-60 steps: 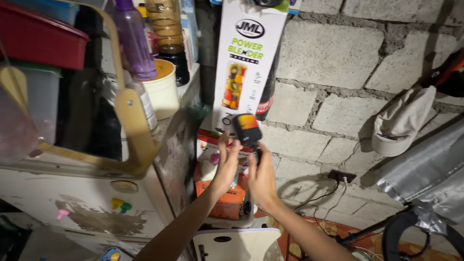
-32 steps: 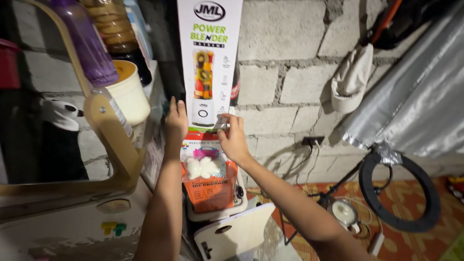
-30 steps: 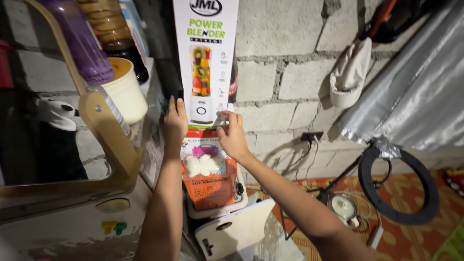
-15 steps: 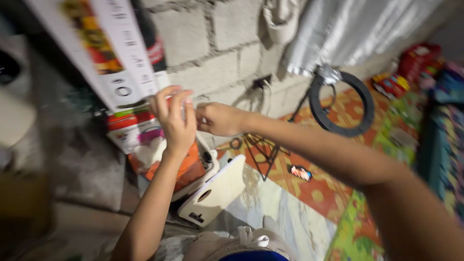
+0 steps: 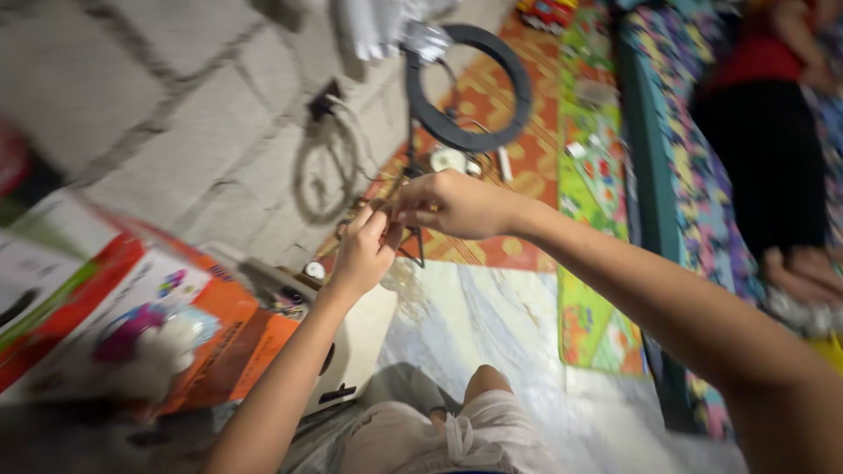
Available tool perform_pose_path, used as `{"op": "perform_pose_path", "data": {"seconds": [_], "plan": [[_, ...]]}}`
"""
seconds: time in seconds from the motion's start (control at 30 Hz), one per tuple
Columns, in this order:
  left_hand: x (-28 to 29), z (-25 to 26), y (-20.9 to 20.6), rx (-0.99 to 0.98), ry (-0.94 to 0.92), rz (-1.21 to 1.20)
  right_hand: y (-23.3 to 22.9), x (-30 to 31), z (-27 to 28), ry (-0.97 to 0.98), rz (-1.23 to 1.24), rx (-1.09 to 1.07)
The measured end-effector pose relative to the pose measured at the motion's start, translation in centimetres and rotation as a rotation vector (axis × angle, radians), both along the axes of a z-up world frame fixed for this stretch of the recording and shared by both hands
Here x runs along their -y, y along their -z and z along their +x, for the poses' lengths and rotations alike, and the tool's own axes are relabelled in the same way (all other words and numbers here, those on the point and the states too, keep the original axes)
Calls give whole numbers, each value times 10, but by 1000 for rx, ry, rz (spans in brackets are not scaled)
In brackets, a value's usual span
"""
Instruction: The person fills several baby bottles with water using a manual pump attached to a large water jug. They pick up each bottle, pump water into it, and place it back on a nearby table. The process is repeated for multiple bottles of different colors.
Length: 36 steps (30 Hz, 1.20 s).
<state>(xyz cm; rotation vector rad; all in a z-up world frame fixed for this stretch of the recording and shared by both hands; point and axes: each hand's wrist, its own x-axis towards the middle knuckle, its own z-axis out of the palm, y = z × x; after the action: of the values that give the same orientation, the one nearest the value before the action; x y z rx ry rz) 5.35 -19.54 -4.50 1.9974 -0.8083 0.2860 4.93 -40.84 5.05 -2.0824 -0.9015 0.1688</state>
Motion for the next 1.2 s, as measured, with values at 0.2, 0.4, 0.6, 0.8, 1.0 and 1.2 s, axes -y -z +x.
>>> {"op": "perform_pose_path", "data": {"seconds": [0.2, 0.4, 0.6, 0.8, 1.0, 1.2], "plan": [[61, -16, 26, -58, 322, 85, 45, 75, -59, 363, 203, -252], [125, -47, 48, -232, 407, 345, 88, 138, -141, 685, 235, -304], [187, -103, 60, -133, 410, 474, 133, 184, -228, 831, 166, -422], [215, -127, 86, -283, 451, 456, 179, 225, -252, 972, 83, -567], [261, -81, 146, -403, 610, 560, 216, 275, -214, 941, -24, -718], [335, -31, 172, -277, 1083, 737, 237, 311, -197, 924, 58, -725]]}}
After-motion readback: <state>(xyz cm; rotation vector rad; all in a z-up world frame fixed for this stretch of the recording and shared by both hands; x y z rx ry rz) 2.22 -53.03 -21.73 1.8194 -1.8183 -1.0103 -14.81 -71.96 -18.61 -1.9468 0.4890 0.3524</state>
